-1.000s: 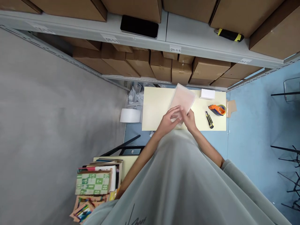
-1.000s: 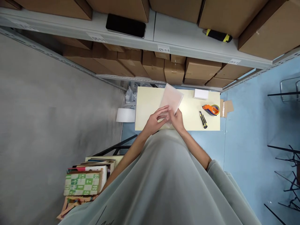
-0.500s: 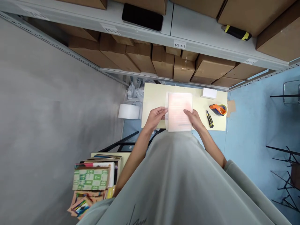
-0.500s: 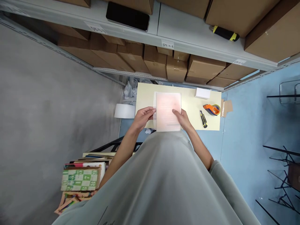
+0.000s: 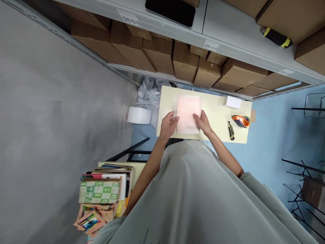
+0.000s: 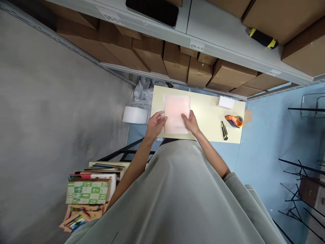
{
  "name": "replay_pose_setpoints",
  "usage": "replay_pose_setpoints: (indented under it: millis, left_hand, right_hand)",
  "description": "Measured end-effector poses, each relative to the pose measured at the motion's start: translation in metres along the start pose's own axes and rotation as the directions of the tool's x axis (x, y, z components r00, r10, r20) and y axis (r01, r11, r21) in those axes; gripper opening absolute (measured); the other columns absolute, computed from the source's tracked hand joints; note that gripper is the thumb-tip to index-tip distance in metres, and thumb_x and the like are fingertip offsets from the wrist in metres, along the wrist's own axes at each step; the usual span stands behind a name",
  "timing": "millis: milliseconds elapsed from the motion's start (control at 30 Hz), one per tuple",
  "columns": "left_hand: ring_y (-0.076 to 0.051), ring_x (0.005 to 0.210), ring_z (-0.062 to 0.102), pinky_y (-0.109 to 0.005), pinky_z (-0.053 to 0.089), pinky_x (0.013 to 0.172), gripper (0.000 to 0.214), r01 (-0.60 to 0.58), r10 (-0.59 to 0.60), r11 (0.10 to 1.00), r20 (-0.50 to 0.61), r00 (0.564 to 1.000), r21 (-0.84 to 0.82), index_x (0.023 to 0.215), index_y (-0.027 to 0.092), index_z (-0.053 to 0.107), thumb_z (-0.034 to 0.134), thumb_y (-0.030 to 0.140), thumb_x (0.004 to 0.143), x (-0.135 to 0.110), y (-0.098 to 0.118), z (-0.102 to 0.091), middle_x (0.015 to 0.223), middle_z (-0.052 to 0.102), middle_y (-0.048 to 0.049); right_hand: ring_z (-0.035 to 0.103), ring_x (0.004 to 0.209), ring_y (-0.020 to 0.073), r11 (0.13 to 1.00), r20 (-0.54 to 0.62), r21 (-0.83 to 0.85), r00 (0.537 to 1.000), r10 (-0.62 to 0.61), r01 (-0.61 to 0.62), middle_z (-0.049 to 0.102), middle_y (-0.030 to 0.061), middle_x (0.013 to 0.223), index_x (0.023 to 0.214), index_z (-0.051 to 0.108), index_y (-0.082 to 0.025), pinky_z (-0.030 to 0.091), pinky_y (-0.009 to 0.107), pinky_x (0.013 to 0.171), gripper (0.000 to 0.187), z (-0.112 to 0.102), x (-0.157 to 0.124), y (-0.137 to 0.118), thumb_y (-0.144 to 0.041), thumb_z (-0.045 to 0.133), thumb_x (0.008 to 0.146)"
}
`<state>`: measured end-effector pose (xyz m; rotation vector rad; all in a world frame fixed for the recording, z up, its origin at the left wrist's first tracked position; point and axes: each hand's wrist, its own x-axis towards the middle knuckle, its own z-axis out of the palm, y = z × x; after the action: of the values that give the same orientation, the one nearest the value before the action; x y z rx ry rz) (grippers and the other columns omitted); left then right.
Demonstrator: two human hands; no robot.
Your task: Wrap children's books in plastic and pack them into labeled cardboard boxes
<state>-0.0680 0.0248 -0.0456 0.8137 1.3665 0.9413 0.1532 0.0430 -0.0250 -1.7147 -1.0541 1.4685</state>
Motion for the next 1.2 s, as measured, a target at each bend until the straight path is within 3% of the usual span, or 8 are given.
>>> replay_pose_setpoints:
  millis: [100, 167, 300, 467, 600, 767, 933, 1200]
  left_hand:
    - [-0.035, 0.129, 0.079, -0.049, 0.064, 0.114, 0.066, 0.006, -0.005, 0.999, -0.017, 1.0, 0.053, 0.14, 0.018, 0.071, 0.082, 0.058, 0.089, 0.024, -0.013, -0.035, 0.137, 0.082, -0.0176]
    - [-0.035, 0.132, 0.078, -0.05, 0.062, 0.117, 0.06, 0.016, -0.013, 0.993, -0.03, 0.999, 0.113, 0.142, 0.017, 0.072, 0.078, 0.047, 0.091, 0.047, -0.022, -0.06, 0.143, 0.08, -0.0179]
    - [-0.034, 0.138, 0.075, -0.048, 0.059, 0.121, 0.053, 0.063, -0.042, 0.958, -0.08, 0.996, 0.281, 0.141, 0.015, 0.077, 0.07, 0.025, 0.089, 0.106, -0.037, -0.098, 0.145, 0.08, -0.0169]
    - [-0.03, 0.113, 0.082, -0.043, 0.061, 0.112, 0.052, 0.164, -0.09, 0.868, -0.175, 0.98, 0.468, 0.139, 0.014, 0.081, 0.067, 0.018, 0.089, 0.171, -0.059, -0.112, 0.131, 0.084, -0.0146]
    - [-0.028, 0.101, 0.083, -0.043, 0.062, 0.107, 0.055, 0.19, -0.121, 0.853, -0.17, 0.978, 0.486, 0.138, 0.018, 0.082, 0.068, 0.013, 0.085, 0.192, -0.076, -0.113, 0.127, 0.085, -0.0116]
    - [-0.026, 0.1, 0.081, -0.043, 0.061, 0.109, 0.05, 0.147, -0.105, 0.858, -0.113, 0.988, 0.492, 0.13, 0.016, 0.085, 0.071, 0.009, 0.082, 0.191, -0.085, -0.117, 0.136, 0.082, -0.0143]
    - [-0.029, 0.112, 0.08, -0.046, 0.058, 0.117, 0.042, 0.119, -0.058, 0.869, -0.14, 0.988, 0.48, 0.127, 0.017, 0.083, 0.07, 0.015, 0.087, 0.171, -0.08, -0.118, 0.137, 0.079, -0.0168]
    - [-0.027, 0.114, 0.08, -0.042, 0.066, 0.1, 0.032, -0.007, 0.042, 0.979, -0.17, 0.985, 0.203, 0.121, 0.019, 0.077, 0.07, 0.035, 0.093, 0.072, -0.055, -0.093, 0.137, 0.08, -0.0175]
  right_hand:
    - [0.075, 0.114, 0.0296, 0.997, 0.069, -0.047, 0.995, 0.069, -0.066, 0.08, 0.0116, 0.127, 0.132, 0.064, -0.021, 0.063, 0.047, 0.107, 0.05, 0.026, 0.025, 0.008, -0.043, 0.072, 0.087]
    - [0.074, 0.097, 0.026, 0.992, 0.096, -0.073, 0.989, 0.114, -0.107, 0.081, 0.005, 0.108, 0.137, 0.064, -0.021, 0.064, 0.045, 0.1, 0.053, 0.047, 0.045, 0.014, -0.035, 0.068, 0.086]
    - [0.069, 0.082, 0.0218, 0.965, 0.04, -0.199, 0.983, 0.179, -0.168, 0.074, -0.003, 0.084, 0.133, 0.069, -0.021, 0.062, 0.039, 0.096, 0.046, 0.09, 0.092, 0.022, -0.027, 0.062, 0.087]
    - [0.074, 0.095, 0.0239, 0.911, -0.056, -0.357, 0.978, 0.199, -0.206, 0.083, 0.0069, 0.11, 0.139, 0.071, -0.018, 0.061, 0.04, 0.104, 0.051, 0.127, 0.145, 0.033, -0.024, 0.061, 0.09]
    - [0.076, 0.103, 0.0258, 0.879, -0.098, -0.417, 0.973, 0.21, -0.231, 0.082, 0.01, 0.12, 0.143, 0.07, -0.018, 0.06, 0.043, 0.109, 0.056, 0.137, 0.165, 0.043, -0.022, 0.06, 0.089]
    - [0.076, 0.106, 0.0262, 0.886, -0.134, -0.389, 0.968, 0.214, -0.25, 0.082, 0.0099, 0.12, 0.134, 0.073, -0.02, 0.06, 0.047, 0.114, 0.049, 0.136, 0.161, 0.05, -0.022, 0.062, 0.086]
    - [0.077, 0.106, 0.0256, 0.913, -0.128, -0.342, 0.974, 0.189, -0.222, 0.083, 0.0126, 0.124, 0.124, 0.073, -0.02, 0.059, 0.049, 0.116, 0.037, 0.125, 0.139, 0.043, -0.027, 0.064, 0.089]
    - [0.079, 0.11, 0.0271, 0.964, -0.049, -0.267, 0.999, -0.014, 0.0, 0.083, 0.0143, 0.125, 0.11, 0.075, -0.023, 0.062, 0.049, 0.11, 0.034, 0.081, 0.072, 0.013, -0.048, 0.07, 0.088]
